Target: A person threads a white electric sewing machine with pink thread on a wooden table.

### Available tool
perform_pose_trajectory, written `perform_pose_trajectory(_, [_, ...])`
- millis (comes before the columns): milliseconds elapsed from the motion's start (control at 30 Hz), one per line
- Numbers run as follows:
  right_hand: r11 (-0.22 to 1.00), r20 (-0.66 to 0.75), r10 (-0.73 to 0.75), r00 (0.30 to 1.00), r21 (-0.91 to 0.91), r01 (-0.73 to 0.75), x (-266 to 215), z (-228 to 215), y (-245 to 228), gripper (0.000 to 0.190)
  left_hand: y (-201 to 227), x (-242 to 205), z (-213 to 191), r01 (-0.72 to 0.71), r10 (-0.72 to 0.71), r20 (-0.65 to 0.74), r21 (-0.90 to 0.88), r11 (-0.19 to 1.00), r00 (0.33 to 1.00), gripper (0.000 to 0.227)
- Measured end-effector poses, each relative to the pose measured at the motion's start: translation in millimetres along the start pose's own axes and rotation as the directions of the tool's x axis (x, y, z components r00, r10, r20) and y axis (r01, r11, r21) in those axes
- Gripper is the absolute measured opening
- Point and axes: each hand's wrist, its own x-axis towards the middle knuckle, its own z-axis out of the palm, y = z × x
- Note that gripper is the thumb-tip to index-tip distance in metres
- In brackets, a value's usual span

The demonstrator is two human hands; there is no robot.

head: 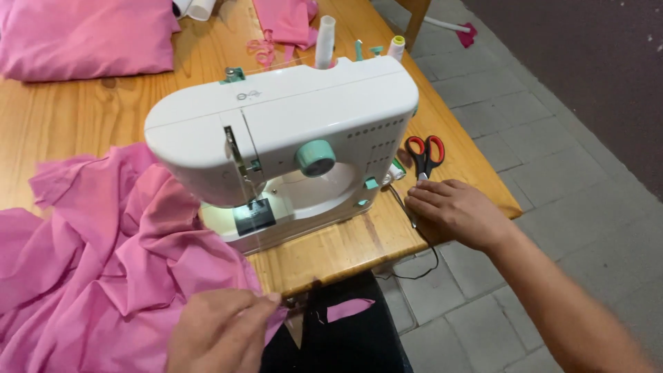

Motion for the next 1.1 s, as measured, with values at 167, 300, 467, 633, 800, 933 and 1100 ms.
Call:
perform_pose_trajectory(167, [0.977, -0.209, -0.206, 0.956, 0.007, 0.212, 40.8, -23.5, 1.3, 0.03, -3.6, 36.8, -9.3, -0.714, 0.707, 0.154, 0.308, 0.629, 0.69, 0.005])
perform_pose_trajectory(300, [0.987, -0.283, -0.142, 0.948, 0.033, 0.158, 26.6, -9.8, 20.6, 0.046, -23.0, 31.1, -5.2, -0.646, 0.637, 0.171, 0.001, 0.763, 0.752, 0.005])
perform_pose_trajectory(467, [0.991, -0.603, 0.052, 0.796, 0.129, 0.033, 77.7, -70.7, -79.9, 0.047, -57.6, 9.5, 12.4, -0.195, 0.239, 0.084, -0.357, 0.913, 0.967, 0.019])
perform_pose_trajectory(633, [0.941, -0.514, 0.072, 0.855, 0.32, 0.113, 111.9, -117.4, -174.5, 0.033, -54.9, -5.3, 23.6, -0.174, 0.22, 0.054, -0.443, 0.879, 0.974, 0.022])
perform_pose_trajectory(800, [0.895, -0.521, -0.007, 0.854, 0.378, 0.238, 127.9, -125.5, -192.6, 0.014, -51.3, -9.4, 17.9, -0.183, 0.227, 0.046, -0.454, 0.872, 0.973, 0.019])
perform_pose_trajectory(933, [0.899, -0.558, -0.035, 0.829, 0.345, 0.27, 135.2, -130.4, -199.6, 0.024, -51.3, -11.7, 15.3, -0.162, 0.23, 0.081, -0.496, 0.853, 0.97, 0.023])
perform_pose_trajectory(1100, [0.908, -0.573, -0.061, 0.817, 0.309, 0.284, 138.2, -131.2, -203.1, 0.013, -52.2, -11.6, 14.7, -0.184, 0.25, 0.082, -0.474, 0.861, 0.965, 0.023])
